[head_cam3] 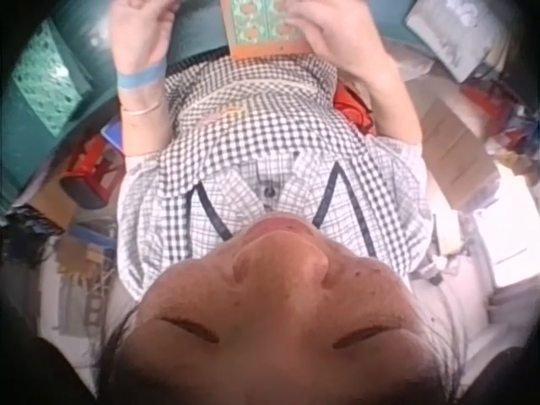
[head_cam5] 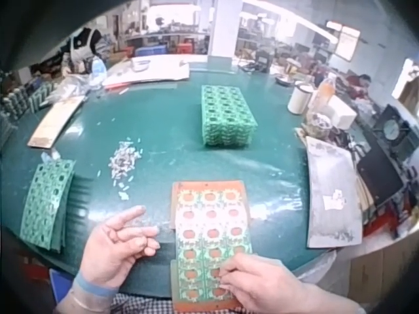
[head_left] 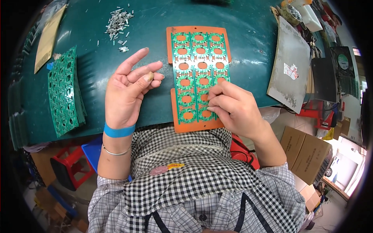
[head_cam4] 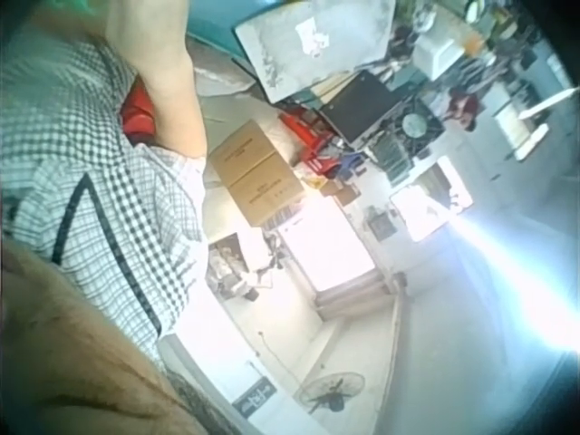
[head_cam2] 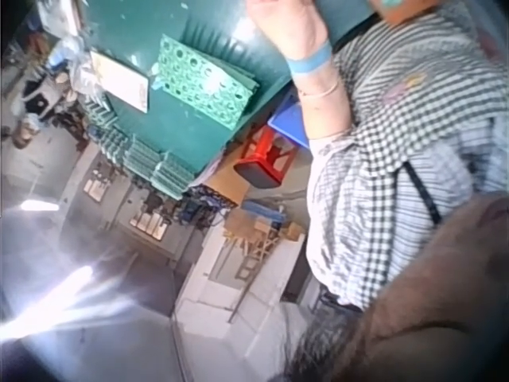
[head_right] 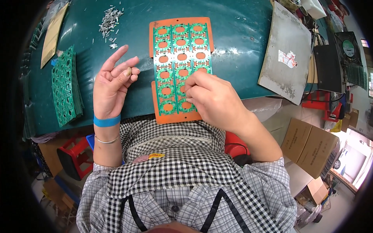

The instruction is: The person assembles electronic components by inserting small panel pins into a circuit board panel by hand.

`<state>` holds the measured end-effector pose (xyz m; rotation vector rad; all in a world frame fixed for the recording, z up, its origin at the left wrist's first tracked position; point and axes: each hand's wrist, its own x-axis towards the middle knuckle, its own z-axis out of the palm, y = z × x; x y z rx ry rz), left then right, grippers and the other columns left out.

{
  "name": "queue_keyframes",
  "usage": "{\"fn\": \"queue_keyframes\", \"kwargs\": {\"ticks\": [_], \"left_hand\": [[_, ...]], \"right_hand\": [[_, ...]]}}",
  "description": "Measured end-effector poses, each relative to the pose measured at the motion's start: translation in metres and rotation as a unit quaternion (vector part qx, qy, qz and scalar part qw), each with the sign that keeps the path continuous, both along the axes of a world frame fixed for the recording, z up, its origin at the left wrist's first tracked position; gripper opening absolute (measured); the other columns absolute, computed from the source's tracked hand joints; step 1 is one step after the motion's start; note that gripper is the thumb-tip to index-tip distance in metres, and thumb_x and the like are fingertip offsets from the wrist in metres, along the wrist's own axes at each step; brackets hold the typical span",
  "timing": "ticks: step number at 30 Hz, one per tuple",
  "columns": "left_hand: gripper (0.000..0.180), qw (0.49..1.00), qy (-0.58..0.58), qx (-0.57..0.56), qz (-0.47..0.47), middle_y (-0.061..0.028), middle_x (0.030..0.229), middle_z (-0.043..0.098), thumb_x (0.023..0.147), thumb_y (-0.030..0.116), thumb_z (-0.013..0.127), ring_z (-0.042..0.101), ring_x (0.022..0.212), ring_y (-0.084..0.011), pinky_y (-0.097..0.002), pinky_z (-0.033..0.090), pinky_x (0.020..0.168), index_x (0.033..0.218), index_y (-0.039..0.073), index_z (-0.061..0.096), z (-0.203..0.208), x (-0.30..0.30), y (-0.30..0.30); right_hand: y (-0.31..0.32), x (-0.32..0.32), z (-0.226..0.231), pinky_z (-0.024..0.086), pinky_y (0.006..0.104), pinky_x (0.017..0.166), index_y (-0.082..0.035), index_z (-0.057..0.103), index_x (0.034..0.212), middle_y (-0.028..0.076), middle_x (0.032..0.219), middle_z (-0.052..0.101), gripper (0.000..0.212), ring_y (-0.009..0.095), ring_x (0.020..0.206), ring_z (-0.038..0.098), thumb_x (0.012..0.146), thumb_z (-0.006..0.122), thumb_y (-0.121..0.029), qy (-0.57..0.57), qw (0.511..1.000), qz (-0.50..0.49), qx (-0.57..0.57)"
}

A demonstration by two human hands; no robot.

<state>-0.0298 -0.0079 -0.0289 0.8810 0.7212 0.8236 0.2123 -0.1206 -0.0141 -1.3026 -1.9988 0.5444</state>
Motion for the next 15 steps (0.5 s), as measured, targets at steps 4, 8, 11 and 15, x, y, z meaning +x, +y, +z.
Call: {"fn": "queue_keyframes", "kwargs": {"ticks": [4,8,11,15], "left_hand": [[0.054,0.999,0.022,0.03,0.031,-0.0225,0.117,0.062,0.09,-0.003,0.06,0.068,0.098,-0.0257,-0.0324,0.058,0.085,0.139,-0.006,0.037,0.0082,0.0078,-0.0067],[0.052,0.997,0.043,0.057,0.04,-0.0228,0.115,0.063,0.09,-0.005,0.058,0.068,0.097,-0.0259,-0.0325,0.058,0.084,0.138,-0.007,0.037,0.0076,0.01,-0.0098],[0.052,0.997,0.052,0.048,0.019,-0.0205,0.107,0.067,0.089,-0.005,0.06,0.069,0.096,-0.025,-0.0316,0.058,0.084,0.137,-0.006,0.038,0.0041,0.0057,-0.0095],[0.05,0.996,0.063,0.064,0.018,-0.0173,0.1,0.07,0.088,-0.005,0.063,0.069,0.095,-0.0225,-0.03,0.058,0.083,0.134,-0.006,0.043,0.0022,0.004,-0.0121]], "right_hand": [[0.002,0.0004,0.0008,0.055,0.0336,0.064,0.0,0.059,0.079,0.008,0.087,0.06,0.015,0.024,0.077,0.065,0.07,0.071,0.006,0.027,0.999,-0.002,-0.021],[-0.001,-0.0021,-0.0022,0.055,0.033,0.064,0.001,0.059,0.077,0.008,0.086,0.06,0.014,0.024,0.076,0.066,0.071,0.071,0.006,0.045,0.998,-0.026,-0.035],[0.0,-0.0019,-0.0028,0.055,0.0331,0.064,0.001,0.06,0.076,0.008,0.085,0.061,0.014,0.024,0.076,0.065,0.07,0.071,0.006,0.049,0.998,-0.028,-0.034],[0.003,-0.0027,0.0035,0.054,0.0336,0.063,0.001,0.059,0.076,0.008,0.086,0.061,0.015,0.025,0.076,0.065,0.068,0.072,0.006,0.007,1.0,0.004,-0.02]]}}
